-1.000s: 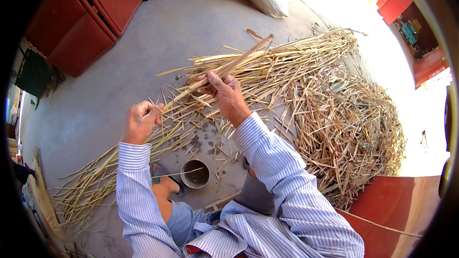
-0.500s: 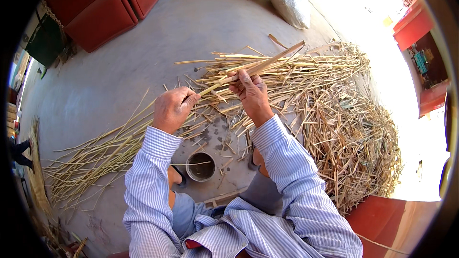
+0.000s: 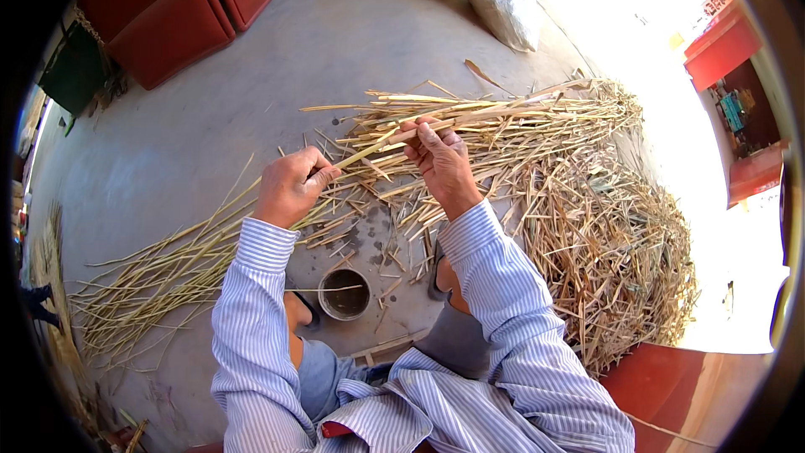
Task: The person sits on the floor and repeatedly picks up dried plant stalks, strips off the fibrous outer layers by hand, and places the processed pieces into a metal container. The person continues this repetitive manual processing throughout the clip.
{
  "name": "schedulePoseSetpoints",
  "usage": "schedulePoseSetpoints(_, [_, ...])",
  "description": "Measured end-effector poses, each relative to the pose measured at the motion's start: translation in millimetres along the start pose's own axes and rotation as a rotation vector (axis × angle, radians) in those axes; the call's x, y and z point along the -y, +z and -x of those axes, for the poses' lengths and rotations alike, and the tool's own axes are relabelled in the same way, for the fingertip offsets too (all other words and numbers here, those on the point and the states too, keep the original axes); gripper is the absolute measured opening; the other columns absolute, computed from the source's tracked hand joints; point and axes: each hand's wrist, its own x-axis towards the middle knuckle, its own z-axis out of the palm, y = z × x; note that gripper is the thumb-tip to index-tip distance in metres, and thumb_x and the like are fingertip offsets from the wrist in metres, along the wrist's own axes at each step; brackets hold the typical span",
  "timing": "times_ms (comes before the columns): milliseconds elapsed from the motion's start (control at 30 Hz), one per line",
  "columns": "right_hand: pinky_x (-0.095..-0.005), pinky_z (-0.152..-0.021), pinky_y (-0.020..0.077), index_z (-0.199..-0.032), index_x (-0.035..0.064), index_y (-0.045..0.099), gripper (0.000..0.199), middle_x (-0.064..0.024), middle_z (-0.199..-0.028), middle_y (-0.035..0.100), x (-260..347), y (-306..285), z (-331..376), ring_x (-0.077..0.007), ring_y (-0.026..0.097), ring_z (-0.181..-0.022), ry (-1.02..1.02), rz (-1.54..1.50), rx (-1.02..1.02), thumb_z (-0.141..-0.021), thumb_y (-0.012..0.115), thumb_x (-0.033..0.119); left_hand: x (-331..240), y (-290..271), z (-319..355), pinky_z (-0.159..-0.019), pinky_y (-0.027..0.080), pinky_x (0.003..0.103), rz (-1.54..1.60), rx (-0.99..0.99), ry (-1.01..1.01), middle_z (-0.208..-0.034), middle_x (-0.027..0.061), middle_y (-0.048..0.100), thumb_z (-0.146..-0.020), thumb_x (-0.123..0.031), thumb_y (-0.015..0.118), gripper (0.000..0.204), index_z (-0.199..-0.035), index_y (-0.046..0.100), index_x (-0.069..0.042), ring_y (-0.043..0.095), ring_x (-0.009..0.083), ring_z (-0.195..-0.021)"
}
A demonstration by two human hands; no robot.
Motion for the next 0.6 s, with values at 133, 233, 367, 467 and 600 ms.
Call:
schedulePoseSetpoints(133, [-0.0232, -0.072, 0.0541, -0.103, 0.0062, 0.062, 0.016, -0.0059, -0.099, 0.071, 1.3, 4.1, -1.3, -0.0115, 0.067, -0.085, -0.025, 0.109, -0.134, -0.097, 0.061, 0.021, -1.8, 7.3, 2.6, -0.058, 0.042, 0.04, -0.217, -0.073, 0.184, -0.068, 0.0112, 0.063, -0.081, -0.02, 0.073, 0.019, -0.078, 0.062, -0.005, 0.058, 0.0289, -0.06])
schedulePoseSetpoints(233, [-0.0223, -0.064, 0.0533, -0.099, 0.0053, 0.062, 0.018, -0.0054, -0.089, 0.07, -1.4, 0.7, 0.2, -0.0114, 0.067, -0.076, 0.047, 0.161, -0.222, -0.094, 0.065, 0.023, -9.7, 4.8, 9.5, -0.062, 0.041, 0.041, -0.336, -0.116, 0.243, -0.068, 0.0097, 0.06, -0.078, -0.017, 0.074, 0.019, -0.076, 0.058, -0.006, 0.057, 0.0297, -0.064])
schedulePoseSetpoints(367, [-0.0216, -0.055, 0.0531, -0.094, 0.0043, 0.06, 0.018, -0.0057, -0.08, 0.067, 1.8, 2.3, 1.3, -0.0123, 0.065, -0.068, 0.102, 0.135, -0.317, -0.093, 0.066, 0.021, -1.3, -4.4, 27.3, -0.067, 0.039, 0.041, -0.553, -0.164, 0.249, -0.069, 0.0089, 0.058, -0.078, -0.016, 0.073, 0.021, -0.074, 0.054, -0.007, 0.057, 0.0288, -0.068])
schedulePoseSetpoints(467, [-0.022, -0.052, 0.052, -0.091, 0.0047, 0.059, 0.014, -0.0061, -0.074, 0.065, 27.5, -22.4, -12.5, -0.0137, 0.064, -0.065, -0.013, 0.002, -0.399, -0.095, 0.063, 0.018, 25.0, -51.3, 54.0, -0.068, 0.038, 0.041, -0.7, -0.118, 0.089, -0.069, 0.0089, 0.059, -0.077, -0.017, 0.074, 0.023, -0.073, 0.053, -0.007, 0.057, 0.0295, -0.069])
schedulePoseSetpoints(600, [-0.024, -0.061, 0.0563, -0.097, 0.0036, 0.055, 0.024, -0.01, -0.082, 0.066, 43.0, -87.4, -19.5, -0.0149, 0.065, -0.072, -0.162, -0.333, -0.508, -0.096, 0.061, 0.027, 47.1, -80.9, 71.1, -0.067, 0.036, 0.04, -0.676, -0.086, 0.027, -0.068, 0.0086, 0.058, -0.074, -0.013, 0.074, 0.022, -0.073, 0.053, -0.007, 0.056, 0.0296, -0.067])
